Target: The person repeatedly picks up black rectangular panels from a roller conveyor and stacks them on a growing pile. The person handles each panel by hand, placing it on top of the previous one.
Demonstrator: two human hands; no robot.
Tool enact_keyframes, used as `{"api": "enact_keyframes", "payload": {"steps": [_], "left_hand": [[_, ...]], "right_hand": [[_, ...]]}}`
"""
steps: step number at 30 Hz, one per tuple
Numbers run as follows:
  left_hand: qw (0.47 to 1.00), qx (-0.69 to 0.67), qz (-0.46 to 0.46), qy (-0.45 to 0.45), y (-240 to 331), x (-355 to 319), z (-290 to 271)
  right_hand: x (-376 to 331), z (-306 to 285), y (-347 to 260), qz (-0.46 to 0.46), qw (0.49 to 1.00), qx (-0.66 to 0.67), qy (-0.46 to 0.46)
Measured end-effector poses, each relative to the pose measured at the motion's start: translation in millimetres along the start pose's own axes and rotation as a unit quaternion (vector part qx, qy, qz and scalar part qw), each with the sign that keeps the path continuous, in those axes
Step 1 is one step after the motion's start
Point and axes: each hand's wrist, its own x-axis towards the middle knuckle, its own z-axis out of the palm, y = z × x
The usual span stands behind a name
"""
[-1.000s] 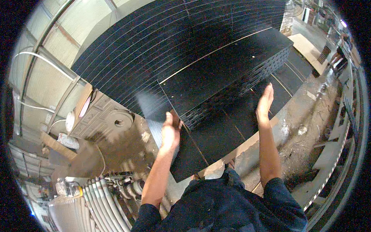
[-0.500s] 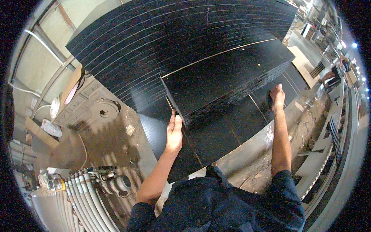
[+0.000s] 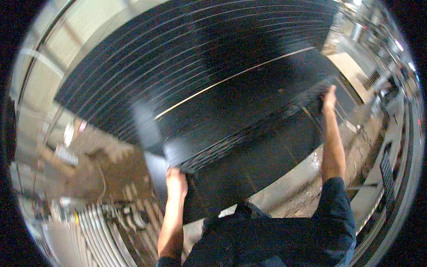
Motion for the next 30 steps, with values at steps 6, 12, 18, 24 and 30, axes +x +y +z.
{"api": "enact_keyframes", "payload": {"steps": [6,12,18,24,30], "left_hand": [[0.996,-0.034,0.047,0.074,10.6,2.6,9.1],[0.987,0.153,0.044,-0.019,-10.4,25.6,-20.5],[1.0,0.005,0.03,0.009,-8.6,26.7,-2.0],[0.996,0.019,0.074,0.036,-4.8,20.7,-7.2],[0.998,0.0,0.034,-0.049,3.8,21.9,4.0]], "right_hand": [[34.2,13.0,-6.0,-0.016,0.985,-0.166,0.047],[35.6,-1.0,-16.5,-0.056,0.99,-0.123,0.043],[10.9,-3.2,-26.2,-0.074,0.984,-0.145,0.073],[-8.9,7.7,-47.0,-0.032,0.988,-0.153,0.005],[14.5,-9.5,-31.2,-0.037,0.993,-0.106,-0.032]]}}
